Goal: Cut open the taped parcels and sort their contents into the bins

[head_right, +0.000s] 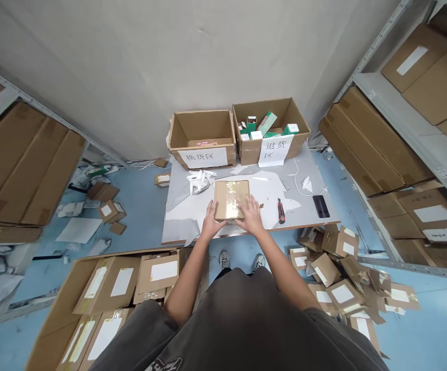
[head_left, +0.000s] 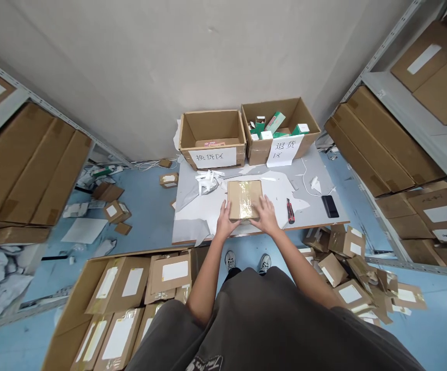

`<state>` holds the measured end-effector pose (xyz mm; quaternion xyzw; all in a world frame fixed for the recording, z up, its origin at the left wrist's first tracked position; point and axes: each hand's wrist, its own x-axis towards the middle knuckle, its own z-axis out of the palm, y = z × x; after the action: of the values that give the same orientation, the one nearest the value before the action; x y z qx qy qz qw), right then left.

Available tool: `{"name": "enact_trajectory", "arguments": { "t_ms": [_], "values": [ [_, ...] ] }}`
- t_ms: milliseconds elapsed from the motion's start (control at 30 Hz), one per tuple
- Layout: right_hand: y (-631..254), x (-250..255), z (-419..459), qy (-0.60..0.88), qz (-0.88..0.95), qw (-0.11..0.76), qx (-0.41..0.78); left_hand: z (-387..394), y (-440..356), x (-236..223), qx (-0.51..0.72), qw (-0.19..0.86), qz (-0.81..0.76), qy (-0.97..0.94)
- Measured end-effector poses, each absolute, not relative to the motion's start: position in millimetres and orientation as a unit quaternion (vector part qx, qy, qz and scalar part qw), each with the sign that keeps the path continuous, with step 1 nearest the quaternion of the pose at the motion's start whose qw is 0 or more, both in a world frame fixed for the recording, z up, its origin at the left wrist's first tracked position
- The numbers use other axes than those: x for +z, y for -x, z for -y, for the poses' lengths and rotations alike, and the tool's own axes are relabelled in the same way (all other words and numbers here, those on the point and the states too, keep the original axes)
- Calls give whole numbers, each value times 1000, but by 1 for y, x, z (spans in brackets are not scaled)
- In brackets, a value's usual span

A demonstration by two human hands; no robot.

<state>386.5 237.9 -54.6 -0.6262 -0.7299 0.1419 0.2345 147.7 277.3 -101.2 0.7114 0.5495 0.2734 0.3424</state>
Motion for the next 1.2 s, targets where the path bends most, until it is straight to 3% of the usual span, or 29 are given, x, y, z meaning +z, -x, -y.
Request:
{"name": "enact_trajectory", "arguments": {
  "t_ms": [200, 467, 667, 833, 1000, 1200],
  "values": [
    [-411, -89, -233, 651, 671, 227, 274, -275, -158, -79, 200, 309, -572, -733],
    [-408, -100, -235, 657, 664, 239, 265, -278, -155, -87, 231, 332, -565, -719],
    [-407, -115, -219, 657, 602, 338, 304, -267, -146, -115, 322, 431, -555, -634],
    [-396, -122, -216, 677, 553, 345, 342, -263, -151, -122, 304, 441, -563, -629],
    [-398, -83, -249, 730, 536, 291, 308, -293, -160, -80, 312, 357, -589, -655],
    [-407, -35, -329, 764, 541, 165, 311, -358, -167, -39, 207, 332, -661, -640]
  ]
}}
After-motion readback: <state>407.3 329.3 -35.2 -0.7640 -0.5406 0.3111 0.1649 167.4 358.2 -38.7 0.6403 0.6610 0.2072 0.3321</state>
